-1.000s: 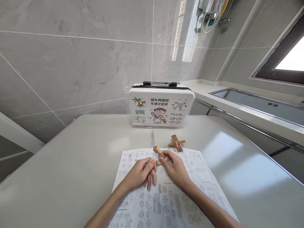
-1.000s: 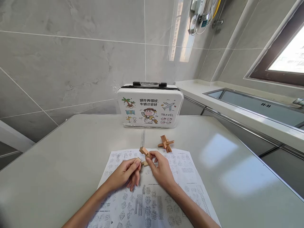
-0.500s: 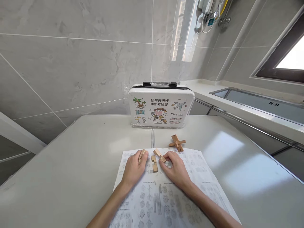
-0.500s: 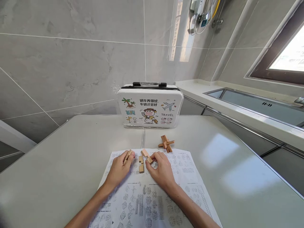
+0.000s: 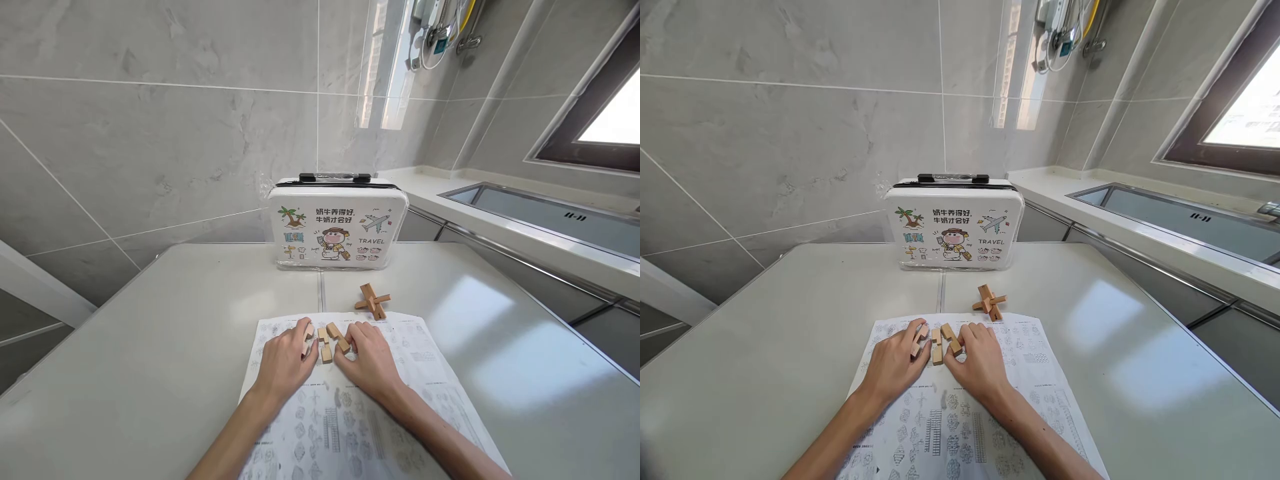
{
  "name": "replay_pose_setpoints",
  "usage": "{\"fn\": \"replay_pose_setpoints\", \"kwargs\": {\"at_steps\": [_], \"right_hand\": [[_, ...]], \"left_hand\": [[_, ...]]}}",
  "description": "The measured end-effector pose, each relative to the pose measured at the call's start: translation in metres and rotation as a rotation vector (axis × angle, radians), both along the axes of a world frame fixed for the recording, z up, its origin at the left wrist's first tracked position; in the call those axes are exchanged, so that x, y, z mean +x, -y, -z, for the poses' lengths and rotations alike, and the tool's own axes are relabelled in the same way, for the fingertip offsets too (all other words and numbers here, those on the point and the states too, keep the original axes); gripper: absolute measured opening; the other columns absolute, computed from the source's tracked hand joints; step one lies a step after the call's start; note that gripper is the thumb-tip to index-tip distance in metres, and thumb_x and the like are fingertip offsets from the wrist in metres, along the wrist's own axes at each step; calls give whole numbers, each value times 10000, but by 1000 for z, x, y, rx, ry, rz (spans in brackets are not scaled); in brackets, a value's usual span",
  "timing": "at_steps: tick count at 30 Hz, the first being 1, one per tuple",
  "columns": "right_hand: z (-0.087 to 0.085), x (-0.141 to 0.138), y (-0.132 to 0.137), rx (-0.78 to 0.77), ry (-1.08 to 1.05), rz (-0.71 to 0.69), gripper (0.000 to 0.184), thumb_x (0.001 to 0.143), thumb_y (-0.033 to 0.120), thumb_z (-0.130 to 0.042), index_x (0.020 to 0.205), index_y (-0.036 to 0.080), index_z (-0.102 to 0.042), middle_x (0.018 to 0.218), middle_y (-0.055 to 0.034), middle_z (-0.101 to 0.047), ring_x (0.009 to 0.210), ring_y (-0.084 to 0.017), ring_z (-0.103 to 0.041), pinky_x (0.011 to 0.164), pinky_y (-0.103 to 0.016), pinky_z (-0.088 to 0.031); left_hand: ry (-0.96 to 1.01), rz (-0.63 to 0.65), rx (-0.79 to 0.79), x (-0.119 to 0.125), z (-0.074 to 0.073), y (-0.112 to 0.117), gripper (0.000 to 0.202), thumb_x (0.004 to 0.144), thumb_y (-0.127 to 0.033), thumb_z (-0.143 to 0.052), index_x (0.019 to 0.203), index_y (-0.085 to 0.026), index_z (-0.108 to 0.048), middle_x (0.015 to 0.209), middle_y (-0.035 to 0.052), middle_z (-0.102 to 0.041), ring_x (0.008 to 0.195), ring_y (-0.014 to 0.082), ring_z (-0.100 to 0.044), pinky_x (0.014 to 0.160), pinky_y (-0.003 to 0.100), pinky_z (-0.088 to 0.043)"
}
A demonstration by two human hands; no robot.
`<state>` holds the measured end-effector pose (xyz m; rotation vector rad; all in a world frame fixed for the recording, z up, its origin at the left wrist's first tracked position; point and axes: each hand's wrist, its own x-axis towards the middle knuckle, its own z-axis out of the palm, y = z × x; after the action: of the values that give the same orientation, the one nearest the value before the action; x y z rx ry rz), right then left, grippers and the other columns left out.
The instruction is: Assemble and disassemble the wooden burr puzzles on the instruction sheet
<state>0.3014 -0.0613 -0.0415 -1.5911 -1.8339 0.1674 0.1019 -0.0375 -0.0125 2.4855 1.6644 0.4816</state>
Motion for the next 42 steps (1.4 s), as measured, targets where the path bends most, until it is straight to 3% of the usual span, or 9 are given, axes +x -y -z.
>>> {"fn": "replay_pose_setpoints", "kwargs": {"at_steps": [9,18,23,27,30,34,37,42], "right_hand": [[-3,0,1,20,4,-37,236,825,213,-604,735,241,-387,697,23,-555,687,-189,-542,676,-325,-340],[-7,1,3,-41,-55,-92,132,914,257,-639,814,236,-556,727,8,-598,725,-213,-578,701,-340,-386],[-9,1,3,-47,-106,-139,249,1029,271,-535,787,235,-577,724,-11,-623,743,-221,-585,739,-360,-404],[-10,1,4,-59,-112,-180,325,1077,241,-432,781,231,-565,780,-32,-655,768,-225,-580,753,-366,-412],[-11,0,4,-66,-97,-229,334,1090,223,-401,820,228,-599,810,-33,-666,789,-224,-580,769,-371,-420],[-12,-1,4,-70,-124,-248,299,1095,228,-417,890,234,-636,840,-35,-691,813,-229,-603,785,-379,-440],[-12,-1,4,-81,-178,-231,247,1089,240,-447,945,242,-648,885,-42,-715,846,-240,-633,793,-384,-464],[-12,0,4,-108,-207,-223,227,1084,266,-474,935,245,-645,872,-41,-712,849,-250,-641,809,-400,-480]], "left_hand": [[-88,105,19,0,-7,2,346,990,-318,-465,1311,-195,-503,751,13,-722,646,241,-697,586,317,-420],[-22,51,29,1,-7,3,321,1046,-282,-342,1290,-184,-526,724,28,-711,639,245,-702,593,328,-454],[125,82,154,2,-7,1,221,1015,-303,-461,1194,-207,-547,992,89,-710,920,278,-700,785,392,-532],[219,204,180,4,-9,2,355,934,-334,-633,1248,-210,-523,1238,124,-655,1128,309,-633,980,467,-521],[233,284,136,5,-9,3,437,935,-381,-687,1306,-225,-518,1293,114,-648,1217,310,-602,1039,468,-506],[203,355,71,5,-5,3,379,978,-372,-681,1318,-265,-553,1291,81,-668,1230,291,-599,1053,462,-501],[196,304,82,3,0,1,358,989,-343,-667,1326,-272,-569,1299,85,-653,1207,293,-602,1027,469,-512],[164,90,161,-3,9,-8,262,1015,-365,-614,1246,-241,-607,1264,103,-633,1171,308,-596,987,492,-510]]}}
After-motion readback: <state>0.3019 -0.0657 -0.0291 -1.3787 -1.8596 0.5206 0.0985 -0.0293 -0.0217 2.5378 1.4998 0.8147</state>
